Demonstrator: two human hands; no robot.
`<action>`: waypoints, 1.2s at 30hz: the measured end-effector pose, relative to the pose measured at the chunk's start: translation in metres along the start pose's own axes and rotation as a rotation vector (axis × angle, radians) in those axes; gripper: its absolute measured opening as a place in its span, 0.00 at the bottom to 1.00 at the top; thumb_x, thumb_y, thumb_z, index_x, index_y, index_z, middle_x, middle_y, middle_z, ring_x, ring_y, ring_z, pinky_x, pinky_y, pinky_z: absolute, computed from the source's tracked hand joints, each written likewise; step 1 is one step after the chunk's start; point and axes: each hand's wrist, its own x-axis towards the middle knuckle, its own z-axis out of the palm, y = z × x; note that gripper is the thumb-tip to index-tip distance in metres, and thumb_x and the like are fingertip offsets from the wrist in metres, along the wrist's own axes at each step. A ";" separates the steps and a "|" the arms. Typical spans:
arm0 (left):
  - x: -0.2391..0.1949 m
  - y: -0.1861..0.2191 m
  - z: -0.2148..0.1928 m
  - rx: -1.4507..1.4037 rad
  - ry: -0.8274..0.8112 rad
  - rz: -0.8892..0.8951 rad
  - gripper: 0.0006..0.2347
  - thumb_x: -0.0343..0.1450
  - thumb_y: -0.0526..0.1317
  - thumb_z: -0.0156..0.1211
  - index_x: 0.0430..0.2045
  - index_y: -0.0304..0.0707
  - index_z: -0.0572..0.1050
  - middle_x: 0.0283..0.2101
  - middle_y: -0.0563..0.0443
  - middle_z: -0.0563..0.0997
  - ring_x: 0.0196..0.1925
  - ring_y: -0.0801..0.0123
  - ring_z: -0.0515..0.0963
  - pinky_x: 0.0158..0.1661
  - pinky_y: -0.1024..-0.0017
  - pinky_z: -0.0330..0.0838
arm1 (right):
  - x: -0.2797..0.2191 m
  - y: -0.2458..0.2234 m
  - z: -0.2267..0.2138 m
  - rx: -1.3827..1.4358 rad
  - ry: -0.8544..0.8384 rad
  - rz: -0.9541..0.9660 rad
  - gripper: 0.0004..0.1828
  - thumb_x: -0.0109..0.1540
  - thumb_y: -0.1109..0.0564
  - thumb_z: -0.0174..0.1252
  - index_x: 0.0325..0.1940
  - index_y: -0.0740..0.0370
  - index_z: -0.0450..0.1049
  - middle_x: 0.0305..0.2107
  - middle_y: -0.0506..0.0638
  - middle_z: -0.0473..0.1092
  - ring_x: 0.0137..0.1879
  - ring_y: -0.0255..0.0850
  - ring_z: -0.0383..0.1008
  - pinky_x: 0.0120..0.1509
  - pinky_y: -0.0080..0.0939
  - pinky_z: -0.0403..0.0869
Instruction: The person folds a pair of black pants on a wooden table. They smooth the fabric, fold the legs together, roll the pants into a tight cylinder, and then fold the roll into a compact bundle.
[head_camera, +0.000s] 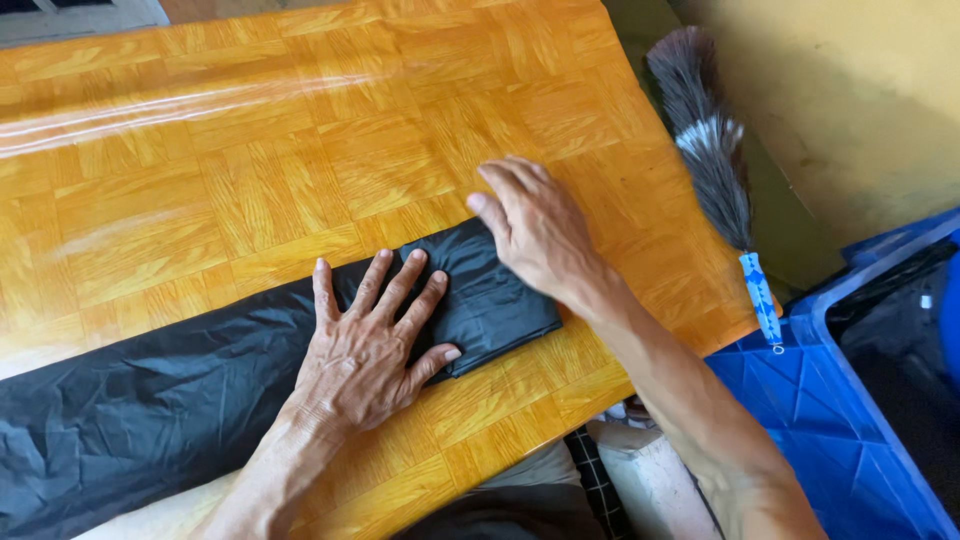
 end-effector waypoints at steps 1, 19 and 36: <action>-0.001 0.000 -0.001 -0.004 -0.005 -0.003 0.31 0.73 0.68 0.38 0.69 0.56 0.62 0.75 0.54 0.61 0.76 0.55 0.59 0.62 0.24 0.47 | -0.010 -0.015 0.002 0.002 -0.007 0.001 0.23 0.73 0.48 0.45 0.59 0.72 0.72 0.54 0.65 0.73 0.60 0.58 0.71 0.65 0.54 0.69; 0.001 0.000 -0.002 -0.047 -0.013 -0.026 0.31 0.72 0.67 0.41 0.67 0.53 0.65 0.75 0.52 0.62 0.76 0.56 0.59 0.62 0.23 0.46 | -0.055 -0.048 0.041 -0.209 -0.230 0.139 0.38 0.72 0.34 0.38 0.81 0.54 0.47 0.75 0.70 0.48 0.80 0.63 0.49 0.77 0.68 0.51; -0.002 -0.002 0.003 -0.053 -0.018 -0.004 0.36 0.74 0.67 0.38 0.73 0.43 0.56 0.78 0.53 0.55 0.78 0.58 0.54 0.65 0.26 0.38 | -0.060 0.004 0.012 0.673 0.244 0.496 0.16 0.67 0.58 0.54 0.56 0.69 0.77 0.58 0.57 0.73 0.64 0.42 0.74 0.67 0.37 0.74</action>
